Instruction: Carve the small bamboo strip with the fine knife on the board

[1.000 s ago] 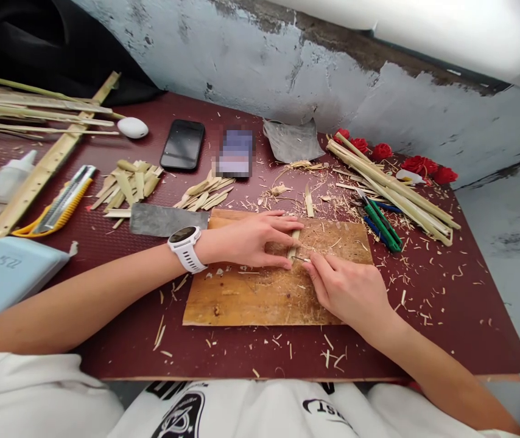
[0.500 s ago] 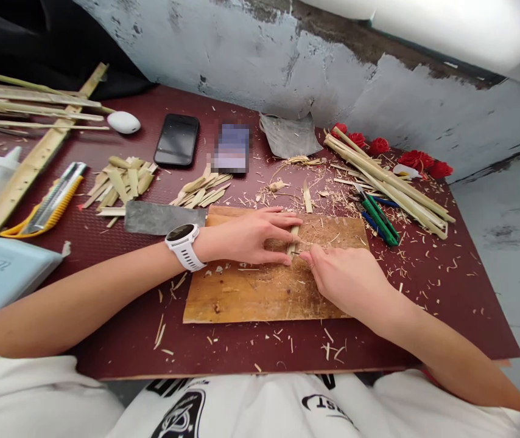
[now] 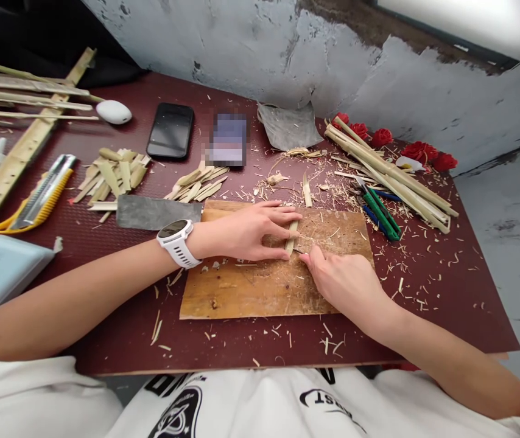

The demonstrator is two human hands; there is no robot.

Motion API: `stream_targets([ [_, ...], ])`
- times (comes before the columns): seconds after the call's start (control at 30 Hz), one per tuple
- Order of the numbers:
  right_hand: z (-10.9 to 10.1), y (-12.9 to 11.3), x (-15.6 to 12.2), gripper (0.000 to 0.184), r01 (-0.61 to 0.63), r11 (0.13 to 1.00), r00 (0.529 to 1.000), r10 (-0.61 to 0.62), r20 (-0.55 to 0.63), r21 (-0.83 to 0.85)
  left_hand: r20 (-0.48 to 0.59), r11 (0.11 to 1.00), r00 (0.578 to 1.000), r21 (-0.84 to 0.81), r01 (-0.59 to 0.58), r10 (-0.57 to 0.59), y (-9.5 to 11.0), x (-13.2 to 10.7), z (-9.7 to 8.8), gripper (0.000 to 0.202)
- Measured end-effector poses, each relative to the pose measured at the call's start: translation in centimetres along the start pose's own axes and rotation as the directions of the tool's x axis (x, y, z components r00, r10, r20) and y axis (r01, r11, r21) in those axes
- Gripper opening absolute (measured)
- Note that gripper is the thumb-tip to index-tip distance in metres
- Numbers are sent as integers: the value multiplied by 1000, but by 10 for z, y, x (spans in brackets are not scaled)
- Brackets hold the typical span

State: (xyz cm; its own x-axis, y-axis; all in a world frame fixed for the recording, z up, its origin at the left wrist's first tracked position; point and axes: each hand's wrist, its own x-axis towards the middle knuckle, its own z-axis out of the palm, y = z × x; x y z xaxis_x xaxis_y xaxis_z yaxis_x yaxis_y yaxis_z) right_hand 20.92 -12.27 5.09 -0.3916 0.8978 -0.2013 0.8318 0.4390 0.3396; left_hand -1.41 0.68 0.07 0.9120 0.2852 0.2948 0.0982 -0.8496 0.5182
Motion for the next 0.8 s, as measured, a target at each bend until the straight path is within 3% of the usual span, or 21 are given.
stream_targets([
  [0.33,-5,7,4,50,-90,995,996,90,8,52,-4,1000,1000,-27,12,-12,0,0,-2,44],
  [0.8,-2,3,9,48,-72,996,997,71,5,59,2,1000,1000,0,7,-7,-1,0,-2,46],
])
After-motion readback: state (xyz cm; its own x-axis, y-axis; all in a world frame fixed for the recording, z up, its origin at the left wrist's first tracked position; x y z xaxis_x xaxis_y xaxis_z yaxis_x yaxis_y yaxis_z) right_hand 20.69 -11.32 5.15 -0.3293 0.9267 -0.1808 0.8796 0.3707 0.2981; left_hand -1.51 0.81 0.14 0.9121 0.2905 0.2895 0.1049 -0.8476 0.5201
